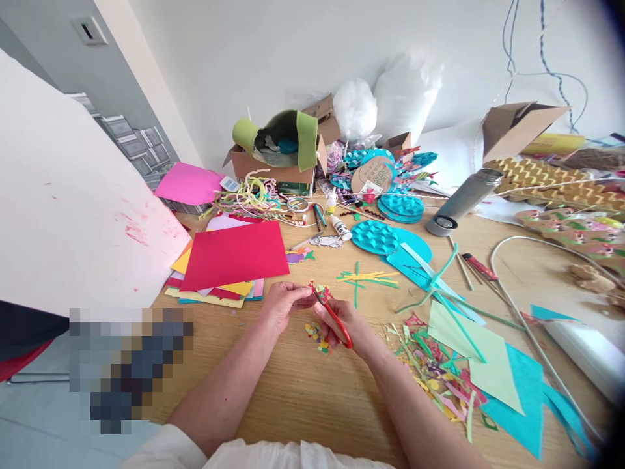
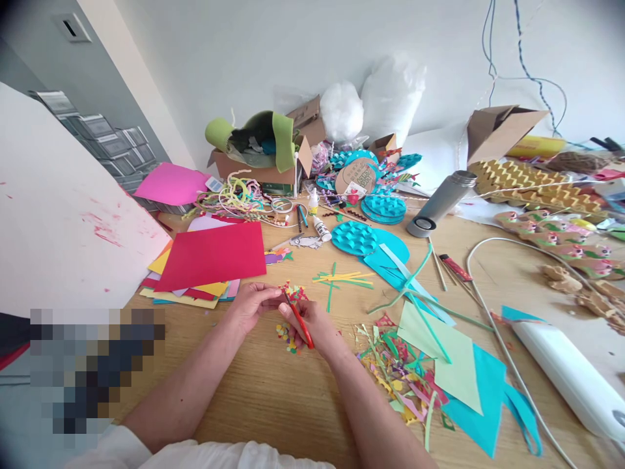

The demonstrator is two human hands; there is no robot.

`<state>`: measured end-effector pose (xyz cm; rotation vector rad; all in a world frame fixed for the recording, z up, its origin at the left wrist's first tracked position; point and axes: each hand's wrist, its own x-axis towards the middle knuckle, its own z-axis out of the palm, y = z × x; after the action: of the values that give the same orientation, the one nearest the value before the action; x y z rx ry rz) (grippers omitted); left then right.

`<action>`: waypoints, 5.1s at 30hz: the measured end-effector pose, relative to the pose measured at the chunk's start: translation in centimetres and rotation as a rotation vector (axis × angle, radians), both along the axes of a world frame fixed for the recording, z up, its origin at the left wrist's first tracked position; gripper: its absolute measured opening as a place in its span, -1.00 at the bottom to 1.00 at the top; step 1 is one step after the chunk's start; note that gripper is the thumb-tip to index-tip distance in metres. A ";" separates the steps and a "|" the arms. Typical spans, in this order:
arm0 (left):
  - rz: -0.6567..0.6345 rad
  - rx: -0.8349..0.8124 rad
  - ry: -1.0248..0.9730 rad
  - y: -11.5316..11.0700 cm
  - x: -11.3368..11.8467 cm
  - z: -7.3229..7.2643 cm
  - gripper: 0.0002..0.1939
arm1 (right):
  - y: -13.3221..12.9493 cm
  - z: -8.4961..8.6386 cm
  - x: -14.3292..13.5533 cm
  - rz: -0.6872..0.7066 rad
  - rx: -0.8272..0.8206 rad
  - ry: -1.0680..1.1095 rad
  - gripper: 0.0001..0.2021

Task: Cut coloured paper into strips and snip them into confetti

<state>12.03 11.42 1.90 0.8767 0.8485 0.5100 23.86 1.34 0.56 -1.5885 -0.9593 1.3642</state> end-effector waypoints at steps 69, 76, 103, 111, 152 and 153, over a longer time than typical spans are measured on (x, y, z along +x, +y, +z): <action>-0.069 0.151 0.082 0.9 -0.8 0.3 -0.77 | -0.2 1.5 0.2 -0.062 -0.110 -0.053 -0.55; -0.108 0.124 0.085 1.0 -0.8 0.5 -0.80 | -0.1 1.4 0.4 -0.050 -0.112 -0.061 -0.59; 0.293 -0.116 -0.148 -3.0 1.5 -0.7 -0.84 | 0.1 1.2 -0.5 -0.085 0.009 -0.011 -0.47; 0.300 -0.116 -0.172 -3.3 1.5 -0.6 -0.85 | 0.2 0.9 -0.6 -0.091 0.015 -0.020 -0.49; 0.147 -0.030 -0.148 -1.1 0.8 -0.6 -0.83 | 0.1 0.8 -0.1 -0.127 -0.038 -0.001 -0.50; 0.125 -0.014 -0.136 -0.9 0.7 -0.6 -0.83 | 0.1 0.8 -0.1 -0.111 -0.026 -0.001 -0.49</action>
<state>12.71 10.55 1.29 0.7697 0.7844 0.6649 23.78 1.46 1.35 -1.6373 -0.8446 1.3037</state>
